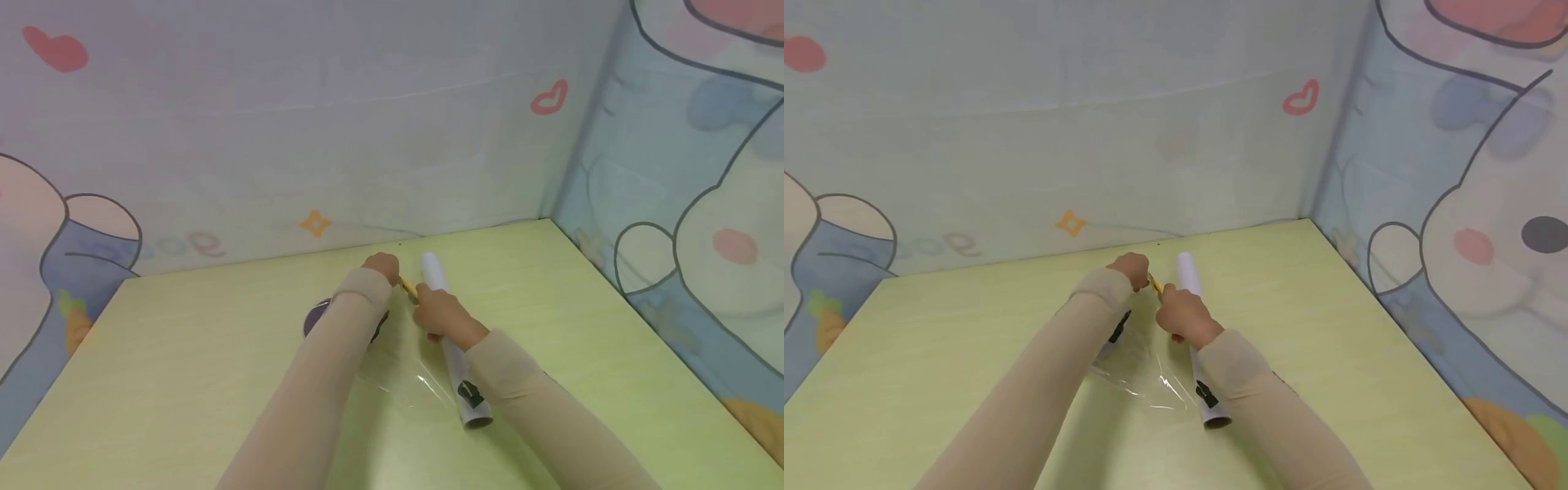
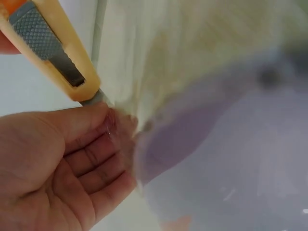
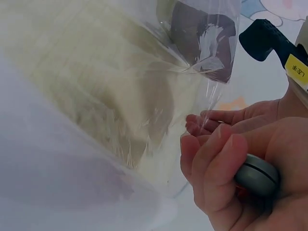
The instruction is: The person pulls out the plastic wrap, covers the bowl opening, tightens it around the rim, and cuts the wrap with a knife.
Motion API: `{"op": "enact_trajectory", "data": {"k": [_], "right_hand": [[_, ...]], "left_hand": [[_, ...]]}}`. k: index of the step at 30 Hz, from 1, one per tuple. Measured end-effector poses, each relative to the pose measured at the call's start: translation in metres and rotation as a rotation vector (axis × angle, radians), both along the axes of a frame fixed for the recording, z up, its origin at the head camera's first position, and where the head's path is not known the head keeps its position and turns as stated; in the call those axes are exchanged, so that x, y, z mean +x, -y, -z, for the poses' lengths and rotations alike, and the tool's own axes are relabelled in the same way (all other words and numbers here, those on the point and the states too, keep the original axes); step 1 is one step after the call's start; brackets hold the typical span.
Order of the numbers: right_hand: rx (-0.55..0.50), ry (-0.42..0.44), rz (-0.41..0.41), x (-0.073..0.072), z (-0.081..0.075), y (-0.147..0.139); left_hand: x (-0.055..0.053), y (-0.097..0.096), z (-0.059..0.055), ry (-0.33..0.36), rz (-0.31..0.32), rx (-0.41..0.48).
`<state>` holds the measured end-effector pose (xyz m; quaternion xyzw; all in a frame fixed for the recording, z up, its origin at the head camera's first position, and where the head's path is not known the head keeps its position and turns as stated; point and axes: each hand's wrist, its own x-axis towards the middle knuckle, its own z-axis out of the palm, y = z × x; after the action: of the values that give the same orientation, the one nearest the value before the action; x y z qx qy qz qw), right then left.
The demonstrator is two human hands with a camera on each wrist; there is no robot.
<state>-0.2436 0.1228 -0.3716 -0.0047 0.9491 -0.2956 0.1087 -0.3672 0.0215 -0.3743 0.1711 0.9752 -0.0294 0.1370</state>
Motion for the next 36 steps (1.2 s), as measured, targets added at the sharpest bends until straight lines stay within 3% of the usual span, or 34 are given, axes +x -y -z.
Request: {"op": "enact_trajectory", "data": {"k": [8, 13, 23, 30, 36], "right_hand": [[0.002, 0.012, -0.001, 0.006, 0.001, 0.006], [-0.03, 0.035, -0.008, 0.007, 0.005, 0.005], [-0.123, 0.08, -0.029, 0.002, 0.013, -0.007], [-0.287, 0.132, 0.029, 0.005, 0.017, -0.014], [-0.358, 0.169, 0.016, 0.01, 0.016, -0.02]], "left_hand": [[-0.002, 0.002, 0.009, -0.067, 0.038, 0.005], [0.0, 0.004, 0.009, -0.062, 0.021, 0.009], [-0.002, 0.005, 0.015, -0.064, 0.043, 0.001], [-0.008, 0.008, 0.019, -0.016, 0.028, 0.036], [-0.007, 0.011, 0.017, -0.05, 0.041, 0.046]]}}
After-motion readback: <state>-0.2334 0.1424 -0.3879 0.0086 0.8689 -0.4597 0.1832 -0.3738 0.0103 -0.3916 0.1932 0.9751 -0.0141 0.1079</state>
